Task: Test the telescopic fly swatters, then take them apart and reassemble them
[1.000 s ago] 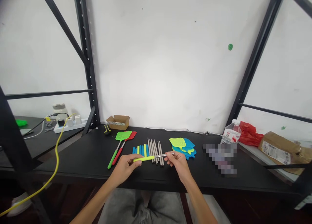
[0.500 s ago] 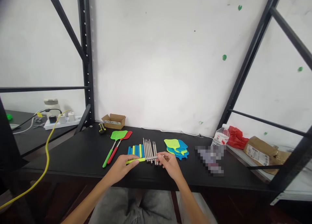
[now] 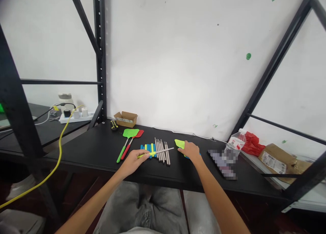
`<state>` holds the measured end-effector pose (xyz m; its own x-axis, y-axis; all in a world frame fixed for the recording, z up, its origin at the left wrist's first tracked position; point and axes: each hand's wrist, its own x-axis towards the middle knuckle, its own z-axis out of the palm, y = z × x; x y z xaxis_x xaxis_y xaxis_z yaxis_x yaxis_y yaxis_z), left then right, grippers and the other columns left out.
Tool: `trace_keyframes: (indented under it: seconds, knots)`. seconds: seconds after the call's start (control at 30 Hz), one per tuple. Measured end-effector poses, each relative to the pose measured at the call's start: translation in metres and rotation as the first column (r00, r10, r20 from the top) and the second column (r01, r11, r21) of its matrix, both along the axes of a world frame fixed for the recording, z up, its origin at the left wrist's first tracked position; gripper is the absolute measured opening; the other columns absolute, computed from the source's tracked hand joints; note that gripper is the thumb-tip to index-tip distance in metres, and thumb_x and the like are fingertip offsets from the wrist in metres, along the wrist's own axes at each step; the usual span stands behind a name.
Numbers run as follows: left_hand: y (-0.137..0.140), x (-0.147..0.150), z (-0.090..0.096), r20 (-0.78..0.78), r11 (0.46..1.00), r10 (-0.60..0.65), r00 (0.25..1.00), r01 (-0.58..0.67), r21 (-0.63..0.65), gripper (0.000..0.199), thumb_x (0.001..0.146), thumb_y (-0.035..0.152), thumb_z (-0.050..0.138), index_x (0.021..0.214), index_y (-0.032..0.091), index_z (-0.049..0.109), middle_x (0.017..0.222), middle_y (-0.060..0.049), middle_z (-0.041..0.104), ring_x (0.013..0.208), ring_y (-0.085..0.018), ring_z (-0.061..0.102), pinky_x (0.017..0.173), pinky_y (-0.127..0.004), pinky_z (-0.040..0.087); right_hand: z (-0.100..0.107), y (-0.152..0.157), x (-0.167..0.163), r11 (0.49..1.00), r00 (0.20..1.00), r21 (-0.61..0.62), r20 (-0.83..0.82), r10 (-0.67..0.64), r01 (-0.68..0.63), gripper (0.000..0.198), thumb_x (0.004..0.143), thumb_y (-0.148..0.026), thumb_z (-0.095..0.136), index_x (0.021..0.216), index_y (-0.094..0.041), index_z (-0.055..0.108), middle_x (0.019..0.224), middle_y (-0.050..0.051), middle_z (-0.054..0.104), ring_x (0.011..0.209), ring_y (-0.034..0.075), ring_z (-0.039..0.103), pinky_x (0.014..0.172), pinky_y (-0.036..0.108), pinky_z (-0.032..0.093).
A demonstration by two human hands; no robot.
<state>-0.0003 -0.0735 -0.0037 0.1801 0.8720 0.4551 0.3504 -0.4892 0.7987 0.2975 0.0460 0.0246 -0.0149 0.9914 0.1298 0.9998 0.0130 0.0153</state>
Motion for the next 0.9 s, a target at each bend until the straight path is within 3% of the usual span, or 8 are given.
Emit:
trace_keyframes:
  seconds: [0.27, 0.47, 0.53, 0.63, 0.67, 0.73, 0.8, 0.9]
  knots:
    - [0.001, -0.001, 0.0, 0.005, 1.0, -0.006, 1.0, 0.006, -0.013, 0.043, 0.088, 0.049, 0.05, 0.099, 0.016, 0.074, 0.092, -0.005, 0.072, 0.082, -0.02, 0.061, 0.075, -0.027, 0.043, 0.011, -0.004, -0.007, 0.996, 0.998, 0.093, 0.059, -0.002, -0.004, 0.036, 0.088, -0.035, 0.042, 0.098, -0.014, 0.069, 0.1, 0.02, 0.068, 0.093, 0.033, 0.066, 0.077, 0.041, 0.045]
    - [0.002, -0.001, -0.004, 0.003, 1.0, 0.024, 1.0, -0.024, -0.02, 0.042, 0.088, 0.049, 0.05, 0.097, 0.016, 0.075, 0.085, -0.005, 0.071, 0.075, -0.018, 0.059, 0.069, -0.026, 0.041, 0.019, -0.007, 0.007, 0.92, 0.944, 0.384, -0.327, 0.05, 0.085, 0.036, 0.09, -0.038, 0.039, 0.079, -0.016, 0.066, 0.086, 0.014, 0.067, 0.083, 0.027, 0.064, 0.07, 0.035, 0.044]
    - [0.002, -0.001, -0.004, 0.006, 0.999, 0.031, 1.0, -0.031, -0.024, 0.043, 0.087, 0.05, 0.051, 0.096, 0.015, 0.074, 0.082, -0.004, 0.071, 0.072, -0.018, 0.058, 0.066, -0.025, 0.04, 0.014, -0.013, 0.005, 0.9, 0.761, 0.416, -0.624, 0.178, 0.131, 0.036, 0.086, -0.045, 0.046, 0.07, -0.017, 0.061, 0.074, 0.01, 0.065, 0.073, 0.023, 0.061, 0.064, 0.031, 0.045]
    - [0.003, -0.001, -0.003, 0.007, 0.999, 0.03, 1.0, -0.029, -0.023, 0.044, 0.087, 0.051, 0.05, 0.095, 0.015, 0.074, 0.081, -0.004, 0.069, 0.071, -0.017, 0.057, 0.066, -0.025, 0.039, -0.007, -0.029, -0.005, 0.939, 0.123, 0.273, -0.96, 0.252, 0.209, 0.03, 0.076, -0.047, 0.061, 0.067, -0.019, 0.056, 0.059, 0.001, 0.057, 0.056, 0.016, 0.055, 0.053, 0.027, 0.045]
    - [0.002, -0.001, -0.003, 0.006, 0.999, 0.027, 1.0, -0.027, -0.023, 0.045, 0.087, 0.052, 0.05, 0.095, 0.015, 0.074, 0.081, -0.004, 0.069, 0.071, -0.017, 0.057, 0.065, -0.025, 0.039, -0.015, -0.036, -0.008, 0.96, -0.098, 0.204, -0.969, 0.226, 0.192, 0.026, 0.073, -0.043, 0.067, 0.071, -0.019, 0.057, 0.06, -0.001, 0.058, 0.055, 0.015, 0.056, 0.052, 0.026, 0.046]
    - [0.002, -0.001, -0.002, 0.001, 0.999, 0.023, 1.0, -0.023, -0.028, 0.045, 0.088, 0.052, 0.049, 0.096, 0.015, 0.073, 0.08, -0.004, 0.069, 0.071, -0.017, 0.056, 0.065, -0.025, 0.039, -0.029, -0.051, -0.014, 0.988, -0.395, 0.095, -0.908, 0.136, 0.123, 0.024, 0.068, -0.034, 0.073, 0.081, -0.02, 0.06, 0.069, 0.0, 0.065, 0.06, 0.014, 0.061, 0.052, 0.024, 0.049]
    - [0.001, -0.001, -0.001, -0.005, 0.999, 0.022, 1.0, -0.022, -0.03, 0.046, 0.087, 0.052, 0.049, 0.096, 0.014, 0.073, 0.079, -0.004, 0.068, 0.07, -0.016, 0.055, 0.065, -0.025, 0.039, -0.037, -0.064, -0.017, 0.996, -0.528, 0.068, -0.844, 0.088, 0.056, 0.025, 0.067, -0.028, 0.076, 0.087, -0.022, 0.061, 0.084, 0.002, 0.07, 0.072, 0.015, 0.067, 0.054, 0.022, 0.052]
    - [0.0, -0.002, 0.0, -0.02, 0.999, 0.016, 1.0, -0.017, -0.031, 0.047, 0.087, 0.052, 0.049, 0.098, 0.014, 0.073, 0.077, -0.004, 0.067, 0.067, -0.015, 0.053, 0.063, -0.024, 0.038, -0.04, -0.075, -0.019, 0.995, -0.582, 0.097, -0.809, 0.077, -0.003, 0.023, 0.07, -0.026, 0.076, 0.088, -0.024, 0.062, 0.09, 0.002, 0.07, 0.078, 0.016, 0.069, 0.058, 0.023, 0.056]
